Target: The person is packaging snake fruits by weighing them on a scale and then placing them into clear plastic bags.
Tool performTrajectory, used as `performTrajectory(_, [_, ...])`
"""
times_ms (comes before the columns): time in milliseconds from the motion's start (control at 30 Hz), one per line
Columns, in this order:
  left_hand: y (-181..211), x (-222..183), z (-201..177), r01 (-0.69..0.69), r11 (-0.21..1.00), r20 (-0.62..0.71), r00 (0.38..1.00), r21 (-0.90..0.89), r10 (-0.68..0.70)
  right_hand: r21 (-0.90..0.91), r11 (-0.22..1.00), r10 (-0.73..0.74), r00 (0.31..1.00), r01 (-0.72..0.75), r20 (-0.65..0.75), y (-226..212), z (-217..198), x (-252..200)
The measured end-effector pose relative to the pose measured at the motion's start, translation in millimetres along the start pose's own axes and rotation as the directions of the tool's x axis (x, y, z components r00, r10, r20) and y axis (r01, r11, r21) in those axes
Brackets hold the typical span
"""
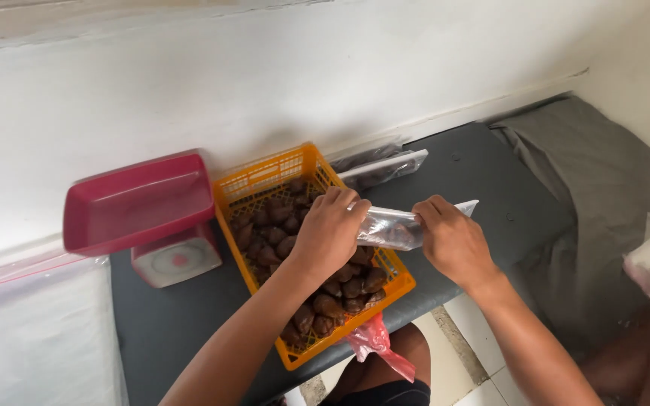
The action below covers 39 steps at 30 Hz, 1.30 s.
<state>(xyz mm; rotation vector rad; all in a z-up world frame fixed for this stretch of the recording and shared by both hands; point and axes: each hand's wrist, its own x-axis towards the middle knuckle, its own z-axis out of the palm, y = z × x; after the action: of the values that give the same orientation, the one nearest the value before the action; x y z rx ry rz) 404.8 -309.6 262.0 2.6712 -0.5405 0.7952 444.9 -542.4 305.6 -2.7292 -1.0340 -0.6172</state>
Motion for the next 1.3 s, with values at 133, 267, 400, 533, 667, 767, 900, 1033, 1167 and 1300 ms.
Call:
performTrajectory(133, [-4,37,78,-0.086,0.996,-0.013,0.996,-0.006,0.086,-0.069,0.996,0.063,0.997,-0.06,0.049,56,33,1])
performTrajectory(267, [-4,69,151,-0.154,0.984,-0.08,0.984,0.084,0.161,-0.144,0.982,0.137,0.988,-0.126,0.07,116,83,9])
performTrajectory(400, [-14,85,226,-0.036,0.979,0.002,0.999,0.199,0.037,-0.188,0.976,0.127,0.988,-0.11,0.084,162,151,24])
performTrajectory(533, [-14,86,216,0.144,0.951,0.304,0.925,0.272,-0.227,-0.166,0.981,0.125,0.984,-0.103,0.126,163,215,52])
performTrajectory(667, [-11,81,196,0.385,0.866,0.309,0.822,0.317,-0.479,-0.142,0.986,0.105,0.991,-0.092,0.086,154,278,85])
performTrajectory(767, [-13,75,205,0.452,0.846,0.251,0.817,0.283,-0.52,-0.112,0.99,0.089,0.996,-0.086,0.021,146,312,107])
performTrajectory(900, [-15,80,209,0.43,0.822,0.358,0.751,0.373,-0.555,-0.084,0.991,0.107,0.994,-0.108,-0.01,139,336,124])
performTrajectory(1033, [-6,95,180,0.335,0.817,0.537,0.626,0.469,-0.565,0.095,0.985,0.144,0.989,-0.146,0.024,119,285,110])
performTrajectory(1167, [-1,107,157,0.161,0.81,0.68,0.465,0.565,-0.567,0.318,0.778,0.492,0.84,-0.542,0.227,104,214,85])
performTrajectory(1300, [1,111,154,0.109,0.807,0.733,0.362,0.58,-0.576,0.224,0.611,0.543,0.608,-0.759,0.579,116,241,64])
